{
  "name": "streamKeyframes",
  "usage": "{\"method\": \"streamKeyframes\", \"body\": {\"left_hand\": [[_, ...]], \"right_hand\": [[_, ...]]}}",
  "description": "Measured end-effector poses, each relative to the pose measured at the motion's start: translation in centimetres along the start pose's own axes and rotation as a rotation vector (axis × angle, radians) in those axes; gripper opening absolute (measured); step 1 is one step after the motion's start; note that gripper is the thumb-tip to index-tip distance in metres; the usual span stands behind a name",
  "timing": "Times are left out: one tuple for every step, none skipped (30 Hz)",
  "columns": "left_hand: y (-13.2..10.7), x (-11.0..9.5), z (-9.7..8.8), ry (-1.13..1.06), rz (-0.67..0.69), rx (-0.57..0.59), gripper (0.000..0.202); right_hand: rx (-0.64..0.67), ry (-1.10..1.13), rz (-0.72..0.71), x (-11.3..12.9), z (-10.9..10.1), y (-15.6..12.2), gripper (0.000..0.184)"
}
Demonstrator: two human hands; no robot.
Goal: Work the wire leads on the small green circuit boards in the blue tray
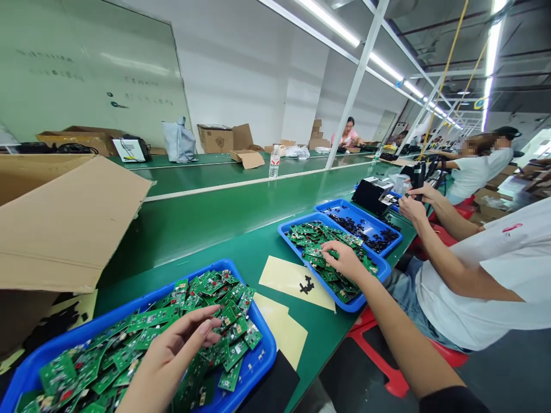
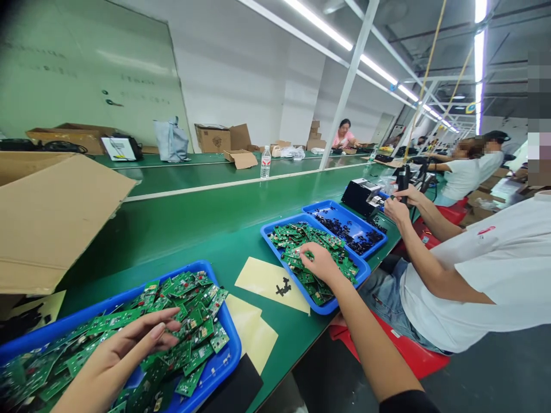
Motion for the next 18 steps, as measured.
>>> {"method": "streamKeyframes", "body": {"left_hand": [[0.0,0.0,0.0,-0.007,0.009,-0.007,0.055],[0.0,0.0,-0.1,-0.01,0.009,0.001,0.055],[0.1,0.0,-0.1,-0.011,-0.002,0.028,0.055],[0.3,0.1,-0.1,-0.01,-0.016,0.059,0.055],[0.4,0.1,-0.2,-0.009,-0.028,0.086,0.054],[0.5,0.2,-0.3,-0.01,-0.037,0.104,0.054],[0.6,0.4,-0.4,-0.011,-0.042,0.111,0.054],[0.7,0.5,-0.5,-0.014,-0.041,0.108,0.054],[0.8,0.7,-0.6,-0.017,-0.037,0.104,0.055],[0.9,0.8,-0.7,-0.019,-0.032,0.098,0.056],[0.9,1.0,-0.7,-0.019,-0.029,0.094,0.057],[0.9,1.0,-0.7,-0.016,-0.03,0.095,0.058],[0.8,1.1,-0.7,-0.012,-0.034,0.097,0.058],[0.8,1.1,-0.7,-0.007,-0.04,0.103,0.058],[0.8,1.0,-0.7,-0.004,-0.049,0.112,0.058],[0.7,0.9,-0.6,-0.006,-0.054,0.116,0.059],[0.7,0.8,-0.6,-0.011,-0.058,0.117,0.059],[0.7,0.7,-0.6,-0.019,-0.059,0.117,0.059]], "right_hand": [[-0.002,-0.015,0.04,-0.7,0.1,0.7,0.015],[0.001,-0.034,0.077,-1.4,0.3,1.5,0.015],[0.011,-0.053,0.106,-1.9,0.6,2.3,0.017],[0.025,-0.073,0.127,-2.3,0.9,3.1,0.019],[0.042,-0.092,0.139,-2.5,1.3,3.9,0.021],[0.059,-0.109,0.144,-2.6,1.8,4.5,0.022],[0.076,-0.125,0.144,-2.6,2.2,5.2,0.022],[0.092,-0.141,0.141,-2.6,2.6,5.6,0.022],[0.109,-0.155,0.136,-2.5,2.9,6.0,0.022],[0.128,-0.17,0.129,-2.4,3.2,6.3,0.021],[0.15,-0.184,0.12,-2.4,3.3,6.5,0.022],[0.174,-0.199,0.11,-2.4,3.5,6.6,0.022],[0.199,-0.213,0.098,-2.4,3.5,6.6,0.022],[0.223,-0.228,0.084,-2.5,3.5,6.6,0.022],[0.245,-0.241,0.069,-2.5,3.5,6.6,0.022],[0.265,-0.252,0.052,-2.5,3.4,6.6,0.022],[0.281,-0.26,0.034,-2.5,3.3,6.6,0.022],[0.295,-0.267,0.017,-2.4,3.2,6.6,0.022]]}}
Point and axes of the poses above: each hand's wrist, its own y-axis towards the middle knuckle, its own z-axis out of the palm, x = y × z, the point moved 4 cm from there along y, towards the middle knuckle, and after that the axes turned 9 degrees about -y, right-handed, at the moved point
